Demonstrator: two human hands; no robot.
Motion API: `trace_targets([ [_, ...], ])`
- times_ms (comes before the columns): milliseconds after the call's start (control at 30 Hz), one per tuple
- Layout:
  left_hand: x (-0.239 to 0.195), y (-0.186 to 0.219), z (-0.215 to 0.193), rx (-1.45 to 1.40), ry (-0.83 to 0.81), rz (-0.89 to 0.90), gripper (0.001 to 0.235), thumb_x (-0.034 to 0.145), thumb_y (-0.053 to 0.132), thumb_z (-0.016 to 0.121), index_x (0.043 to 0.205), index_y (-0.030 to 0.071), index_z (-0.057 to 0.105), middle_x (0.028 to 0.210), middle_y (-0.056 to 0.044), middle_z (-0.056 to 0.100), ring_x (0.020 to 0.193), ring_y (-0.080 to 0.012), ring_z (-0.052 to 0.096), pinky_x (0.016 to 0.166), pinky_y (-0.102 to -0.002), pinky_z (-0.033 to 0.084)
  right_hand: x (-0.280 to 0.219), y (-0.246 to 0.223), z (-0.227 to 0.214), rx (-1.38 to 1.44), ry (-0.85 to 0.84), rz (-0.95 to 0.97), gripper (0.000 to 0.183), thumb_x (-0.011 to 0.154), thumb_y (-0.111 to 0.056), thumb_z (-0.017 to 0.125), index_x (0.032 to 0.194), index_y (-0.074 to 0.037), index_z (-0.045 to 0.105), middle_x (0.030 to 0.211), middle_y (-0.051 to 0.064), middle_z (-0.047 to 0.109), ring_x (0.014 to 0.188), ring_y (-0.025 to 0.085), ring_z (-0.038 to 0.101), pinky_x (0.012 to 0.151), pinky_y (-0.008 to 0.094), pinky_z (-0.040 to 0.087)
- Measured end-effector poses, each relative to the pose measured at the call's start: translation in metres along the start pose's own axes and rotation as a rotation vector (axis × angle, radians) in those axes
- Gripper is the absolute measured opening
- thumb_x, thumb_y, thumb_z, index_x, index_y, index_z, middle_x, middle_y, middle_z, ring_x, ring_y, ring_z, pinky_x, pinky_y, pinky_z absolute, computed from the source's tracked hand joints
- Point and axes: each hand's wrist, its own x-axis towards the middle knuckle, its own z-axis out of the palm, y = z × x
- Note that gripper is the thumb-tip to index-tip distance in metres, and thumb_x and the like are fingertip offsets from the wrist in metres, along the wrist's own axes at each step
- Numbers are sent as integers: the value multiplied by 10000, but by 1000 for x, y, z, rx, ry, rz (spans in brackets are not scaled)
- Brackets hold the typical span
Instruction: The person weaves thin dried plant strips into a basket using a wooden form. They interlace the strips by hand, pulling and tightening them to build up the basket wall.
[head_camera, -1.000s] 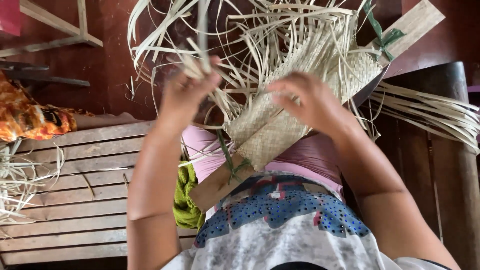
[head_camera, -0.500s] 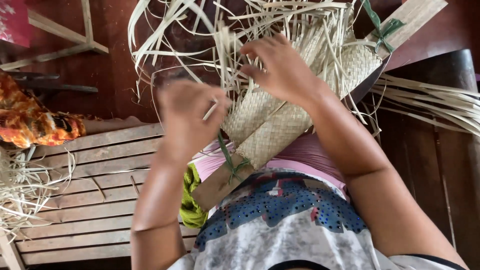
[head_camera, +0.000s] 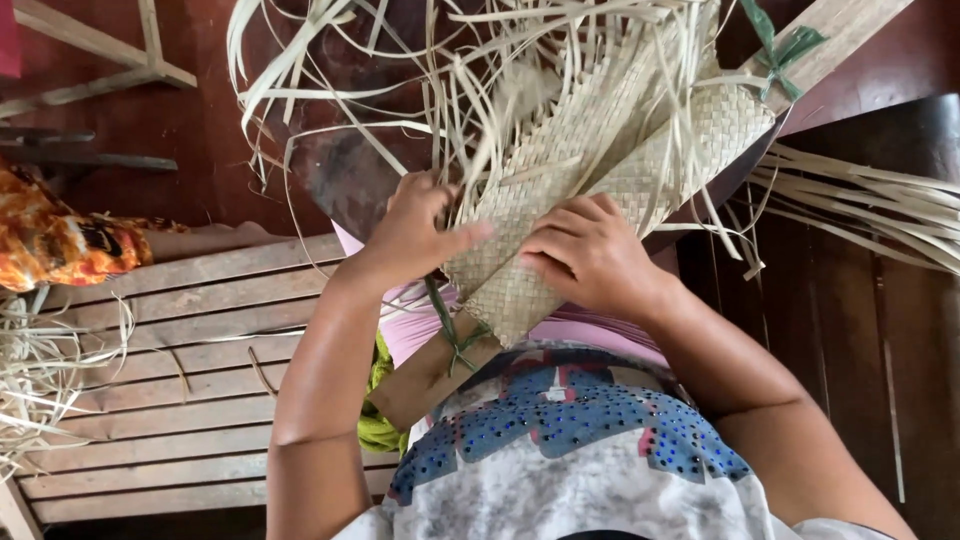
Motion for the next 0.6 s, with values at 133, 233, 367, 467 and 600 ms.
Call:
trace_targets([
  [133,5,-13,0,-245,6,-78,395,963,416,678,981,22,677,1409,-276,462,1433,-507,330,1096,-628,280,-1,7,-2,-3,-15,14,92,927,-209,706,855,-152,699,905,11,694,917,263,644,761,376,435],
  [233,15,-35,3,-232,-40,33,324,957,408,679,990,89,720,1153,-143,591,1344,-397,408,1065,-588,274,-1,14,-8,1,-50,31,96,926,-218,707,858,-152,694,916,15,702,927,280,647,760,388,435],
  [367,22,-29,-9,85,3,96,274,909,388,735,939,117,718,1013,-77,632,1214,-329,508,988,-548,324,23,2,-32,98,-178,110,70,931,-156,694,893,-113,734,861,63,723,858,284,659,771,386,467],
  [467,23,-24,-11,297,17,111,280,881,442,758,957,174,723,973,-28,640,1176,-283,515,947,-516,317,38,5,-36,192,-203,148,72,946,-69,659,958,-71,730,820,106,707,783,285,666,745,387,502],
  [600,14,8,-28,348,-47,142,271,880,436,733,1013,200,717,841,-4,554,1097,-281,494,960,-499,275,67,3,-36,258,-172,186,105,987,-28,623,1058,-16,700,815,133,663,702,249,645,651,359,513],
])
